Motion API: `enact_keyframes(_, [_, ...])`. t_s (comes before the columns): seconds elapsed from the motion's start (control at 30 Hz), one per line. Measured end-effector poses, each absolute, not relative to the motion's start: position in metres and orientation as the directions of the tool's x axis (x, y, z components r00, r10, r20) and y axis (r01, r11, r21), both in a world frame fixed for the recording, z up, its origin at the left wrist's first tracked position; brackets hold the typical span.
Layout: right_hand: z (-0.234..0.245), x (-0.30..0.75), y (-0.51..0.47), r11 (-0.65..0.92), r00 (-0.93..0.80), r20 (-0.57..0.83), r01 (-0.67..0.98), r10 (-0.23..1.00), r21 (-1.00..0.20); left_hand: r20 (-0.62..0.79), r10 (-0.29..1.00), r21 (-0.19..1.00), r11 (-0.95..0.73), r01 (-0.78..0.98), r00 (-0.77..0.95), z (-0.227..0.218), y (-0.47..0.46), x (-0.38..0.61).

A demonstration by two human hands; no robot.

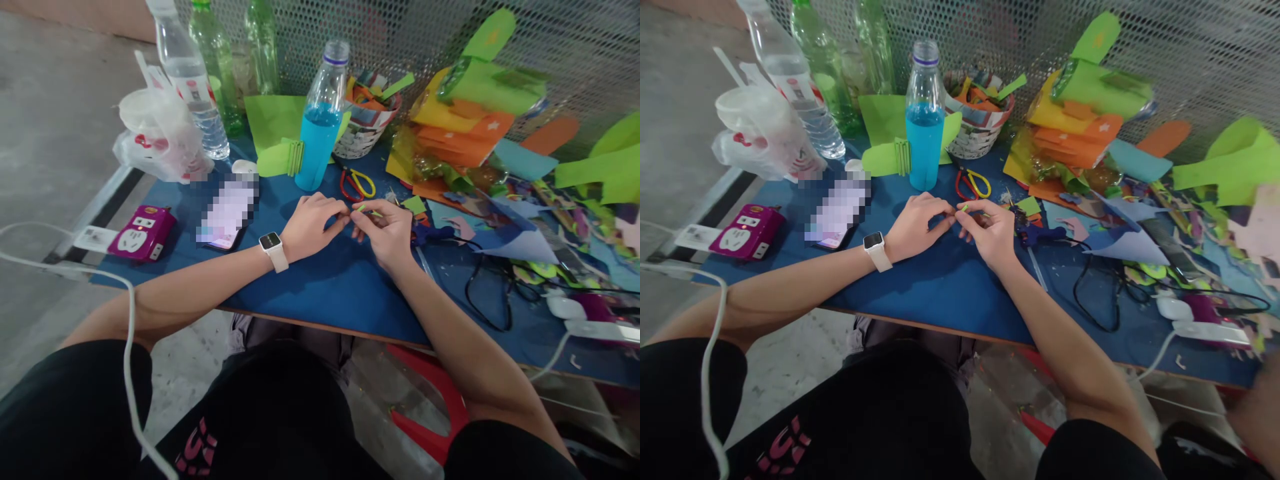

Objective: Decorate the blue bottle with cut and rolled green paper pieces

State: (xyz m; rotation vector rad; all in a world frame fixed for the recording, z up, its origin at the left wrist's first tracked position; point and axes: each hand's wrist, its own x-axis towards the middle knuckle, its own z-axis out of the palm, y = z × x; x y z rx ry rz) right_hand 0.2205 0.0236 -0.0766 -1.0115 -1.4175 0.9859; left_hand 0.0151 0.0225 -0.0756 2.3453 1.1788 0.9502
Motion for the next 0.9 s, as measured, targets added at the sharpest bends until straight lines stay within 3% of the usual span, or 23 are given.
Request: enact_keyframes(0.9, [-0.0731,0.2192,0.0221,0.304,-0.014,0.304,0.070,0.953,-0.950,0.403,0.784,0.569,-0.619,0.542,0.472,-0.0766,0.0239,0.0146])
